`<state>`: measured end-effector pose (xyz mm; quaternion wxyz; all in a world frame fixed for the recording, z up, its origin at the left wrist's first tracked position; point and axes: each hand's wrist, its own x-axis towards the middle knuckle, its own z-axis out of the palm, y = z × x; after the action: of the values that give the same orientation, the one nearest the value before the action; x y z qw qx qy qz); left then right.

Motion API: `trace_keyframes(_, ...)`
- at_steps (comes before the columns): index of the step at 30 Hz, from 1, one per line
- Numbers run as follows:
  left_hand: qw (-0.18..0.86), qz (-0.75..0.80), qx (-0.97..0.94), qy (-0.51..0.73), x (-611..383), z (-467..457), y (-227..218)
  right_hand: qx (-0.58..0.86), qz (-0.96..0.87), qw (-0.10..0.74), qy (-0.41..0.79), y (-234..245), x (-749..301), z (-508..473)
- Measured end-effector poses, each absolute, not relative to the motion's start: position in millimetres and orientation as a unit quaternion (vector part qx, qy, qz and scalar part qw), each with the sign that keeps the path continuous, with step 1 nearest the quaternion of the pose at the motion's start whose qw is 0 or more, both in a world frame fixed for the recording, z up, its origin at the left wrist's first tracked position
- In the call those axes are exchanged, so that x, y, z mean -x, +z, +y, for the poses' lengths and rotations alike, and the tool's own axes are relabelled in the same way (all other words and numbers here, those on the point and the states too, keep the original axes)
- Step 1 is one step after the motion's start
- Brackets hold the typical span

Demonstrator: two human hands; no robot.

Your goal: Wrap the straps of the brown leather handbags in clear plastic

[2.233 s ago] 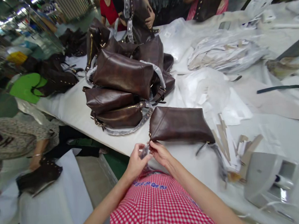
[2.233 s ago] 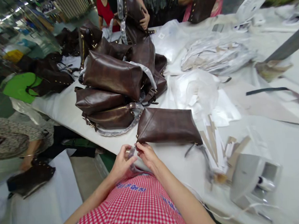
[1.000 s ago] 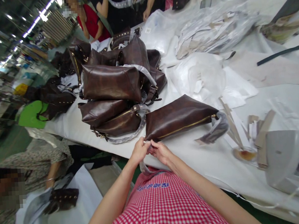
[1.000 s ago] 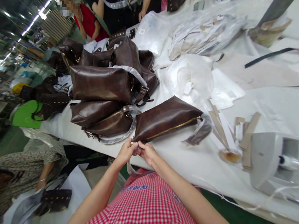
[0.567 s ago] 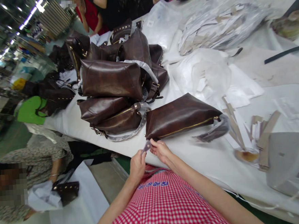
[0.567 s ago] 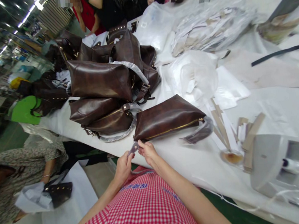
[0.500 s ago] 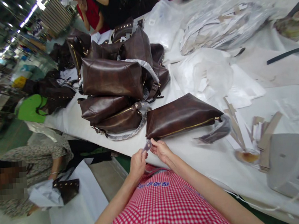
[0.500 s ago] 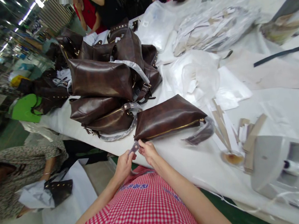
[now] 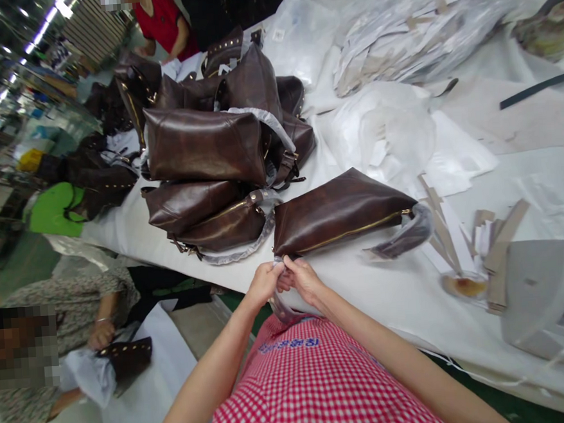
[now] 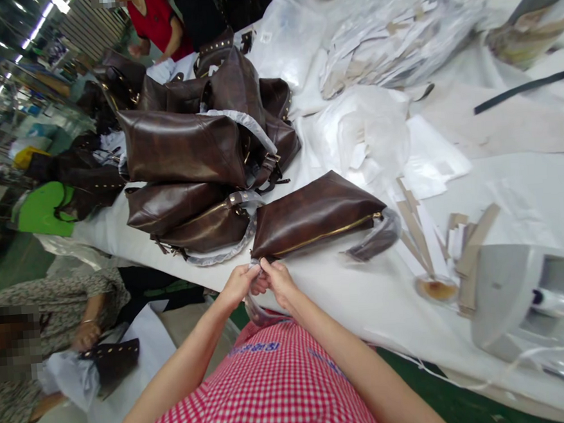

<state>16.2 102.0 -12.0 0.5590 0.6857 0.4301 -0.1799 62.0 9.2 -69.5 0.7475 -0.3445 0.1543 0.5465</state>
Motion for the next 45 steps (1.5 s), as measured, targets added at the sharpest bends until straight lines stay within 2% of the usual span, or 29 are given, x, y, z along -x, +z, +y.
trace_keyframes(4, 0.559, 0.48, -0.654, -0.172, -36, 110, 0, 0.358, 0.023, 0.718, 0.597, -53, -61, -8)
trace_keyframes(8, 0.54, 0.475, -0.662, -0.211, -54, 116, 7, 0.493, -0.129, 0.662, 0.55, -35, -61, -21)
trace_keyframes(10, 0.507, 0.457, -0.69, -0.24, -58, 118, 8, 0.547, -0.159, 0.615, 0.545, -28, -63, -26)
trace_keyframes(13, 0.454, 0.44, -0.727, -0.266, -62, 123, 10, 0.533, -0.199, 0.574, 0.589, -16, -71, -34)
trace_keyframes(19, 0.423, 0.441, -0.75, -0.254, -73, 123, 10, 0.495, -0.152, 0.563, 0.644, 6, -91, -44)
trace_keyframes(23, 0.422, 0.443, -0.749, -0.255, -80, 108, 11, 0.545, -0.143, 0.551, 0.615, 12, -93, -41)
trace_keyframes(28, 0.493, 0.416, -0.712, -0.277, -75, 101, 21, 0.631, -0.156, 0.523, 0.552, 13, -102, -53)
trace_keyframes(33, 0.578, 0.296, -0.7, -0.296, -59, 136, 35, 0.668, -0.16, 0.503, 0.524, 33, -131, -70)
trace_keyframes(37, 0.514, 0.067, -0.85, -0.09, -53, 161, 40, 0.684, -0.196, 0.463, 0.529, 50, -143, -75)
trace_keyframes(39, 0.478, -0.071, -0.875, -0.029, -56, 161, 39, 0.695, -0.207, 0.439, 0.531, 56, -145, -76)
trace_keyframes(41, 0.449, -0.16, -0.879, -0.037, -62, 152, 37, 0.718, -0.208, 0.409, 0.523, 62, -146, -75)
trace_keyframes(45, 0.43, -0.224, -0.87, -0.086, -79, 120, 26, 0.753, -0.204, 0.363, 0.51, 75, -144, -74)
